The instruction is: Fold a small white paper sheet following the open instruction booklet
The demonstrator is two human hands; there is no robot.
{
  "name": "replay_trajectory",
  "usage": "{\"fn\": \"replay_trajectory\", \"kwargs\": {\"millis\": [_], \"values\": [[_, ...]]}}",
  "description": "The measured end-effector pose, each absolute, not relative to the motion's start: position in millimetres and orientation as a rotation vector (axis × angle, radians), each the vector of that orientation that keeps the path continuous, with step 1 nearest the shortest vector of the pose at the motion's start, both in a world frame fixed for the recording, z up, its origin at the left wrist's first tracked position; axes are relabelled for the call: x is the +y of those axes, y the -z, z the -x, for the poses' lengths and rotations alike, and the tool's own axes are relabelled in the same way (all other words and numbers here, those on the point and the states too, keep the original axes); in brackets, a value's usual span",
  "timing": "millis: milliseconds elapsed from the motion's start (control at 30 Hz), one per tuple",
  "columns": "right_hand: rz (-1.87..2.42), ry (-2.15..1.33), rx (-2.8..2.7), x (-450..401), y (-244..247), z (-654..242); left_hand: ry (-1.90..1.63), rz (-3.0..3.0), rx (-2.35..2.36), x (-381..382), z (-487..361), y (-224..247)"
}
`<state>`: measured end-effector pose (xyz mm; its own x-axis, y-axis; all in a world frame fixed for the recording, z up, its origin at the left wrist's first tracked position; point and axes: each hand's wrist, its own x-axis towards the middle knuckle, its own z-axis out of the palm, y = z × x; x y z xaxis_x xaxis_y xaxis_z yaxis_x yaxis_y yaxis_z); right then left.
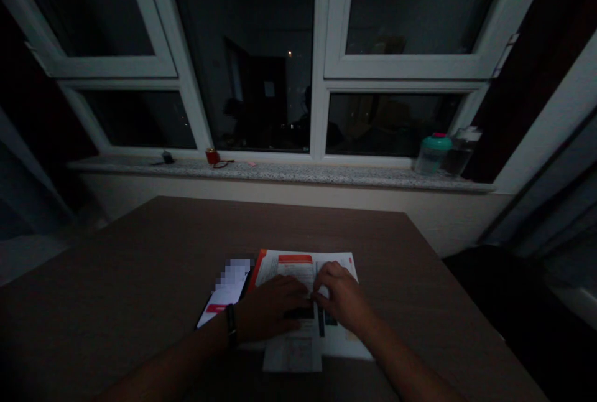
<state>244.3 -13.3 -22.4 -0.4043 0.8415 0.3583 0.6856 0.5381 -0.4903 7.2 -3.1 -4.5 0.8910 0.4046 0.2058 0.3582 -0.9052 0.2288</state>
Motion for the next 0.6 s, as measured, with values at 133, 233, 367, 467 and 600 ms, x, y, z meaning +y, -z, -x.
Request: {"fn": "replay_trajectory", "kwargs": {"millis": [133,233,367,467,600], "values": [[1.288,-0.309,-2.219,-14.5,18.7,-245.0,-0.365,-2.865,0.619,-2.5,-6.0,5.5],[1.295,-0.280,-2.238,-16.2,15.8,-245.3,-0.367,-2.859,0.611,-2.5,-6.2,5.2],[1.276,-0.253,-2.267,-17.5,15.1,-244.9,-0.383,-2.865,0.609,-3.4,-6.4,5.3],[1.281,-0.249,-2.271,-16.7,16.3,-245.0,-0.393,-2.867,0.609,-3.9,-6.6,6.2],[1.300,-0.276,-2.245,-15.1,18.1,-245.6,-0.381,-2.872,0.606,-3.5,-7.5,7.4]]}}
